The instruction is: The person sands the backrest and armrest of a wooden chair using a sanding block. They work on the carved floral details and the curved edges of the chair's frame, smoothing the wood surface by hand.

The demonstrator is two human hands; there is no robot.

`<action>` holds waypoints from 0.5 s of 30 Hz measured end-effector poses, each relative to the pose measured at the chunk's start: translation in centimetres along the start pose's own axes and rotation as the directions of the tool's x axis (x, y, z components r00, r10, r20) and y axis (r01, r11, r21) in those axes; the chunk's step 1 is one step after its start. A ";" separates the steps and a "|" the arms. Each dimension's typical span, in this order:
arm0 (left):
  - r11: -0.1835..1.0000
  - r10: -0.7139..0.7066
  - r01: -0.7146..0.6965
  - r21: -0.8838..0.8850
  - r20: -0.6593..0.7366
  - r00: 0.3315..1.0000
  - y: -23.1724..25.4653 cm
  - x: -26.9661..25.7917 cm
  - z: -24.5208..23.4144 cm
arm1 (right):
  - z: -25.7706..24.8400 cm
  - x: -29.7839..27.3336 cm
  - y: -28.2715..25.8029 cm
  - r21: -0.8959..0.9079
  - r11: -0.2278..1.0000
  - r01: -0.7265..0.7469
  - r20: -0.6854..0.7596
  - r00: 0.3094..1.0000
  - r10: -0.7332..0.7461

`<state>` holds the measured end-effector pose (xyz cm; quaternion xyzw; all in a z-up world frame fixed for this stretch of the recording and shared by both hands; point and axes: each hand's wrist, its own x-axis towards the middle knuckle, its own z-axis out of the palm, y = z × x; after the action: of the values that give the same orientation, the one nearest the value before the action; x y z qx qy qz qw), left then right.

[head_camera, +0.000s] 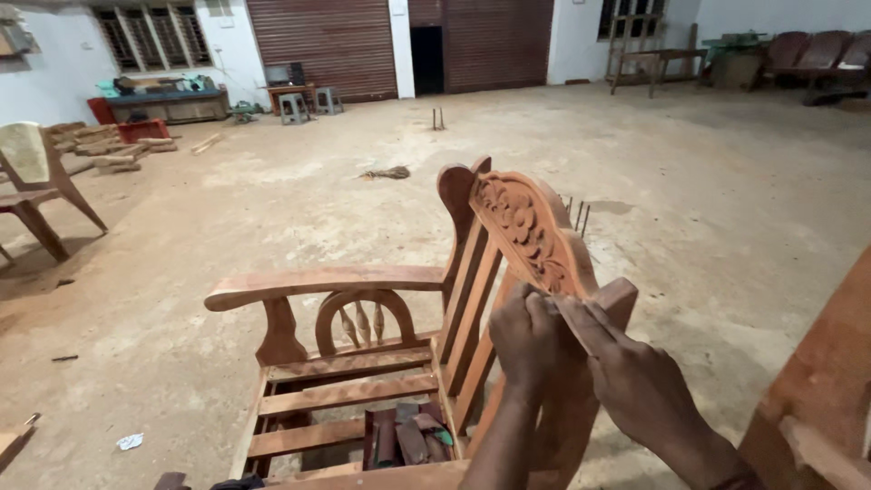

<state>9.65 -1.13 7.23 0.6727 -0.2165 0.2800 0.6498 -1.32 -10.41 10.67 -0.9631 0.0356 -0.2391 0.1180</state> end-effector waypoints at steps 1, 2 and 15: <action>1.000 0.004 -0.003 0.007 -0.022 1.000 0.0 -0.4 0.0 | 0.1 0.4 -0.1 0.038 0.998 0.045 -0.041 0.998 -0.043; 1.000 -0.013 0.014 0.026 -0.024 1.000 -0.2 -0.3 -0.1 | 0.2 1.4 -0.1 0.074 0.993 0.090 -0.085 0.993 -0.083; 1.000 0.006 -0.006 -0.030 -0.016 1.000 0.7 -0.9 -0.5 | 1.5 1.9 0.8 0.133 0.970 0.201 -0.205 0.964 -0.172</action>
<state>8.45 -0.78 7.17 0.6598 -0.2177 0.2840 0.6608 1.04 -11.11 10.02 -0.9227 -0.0627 -0.3429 0.1644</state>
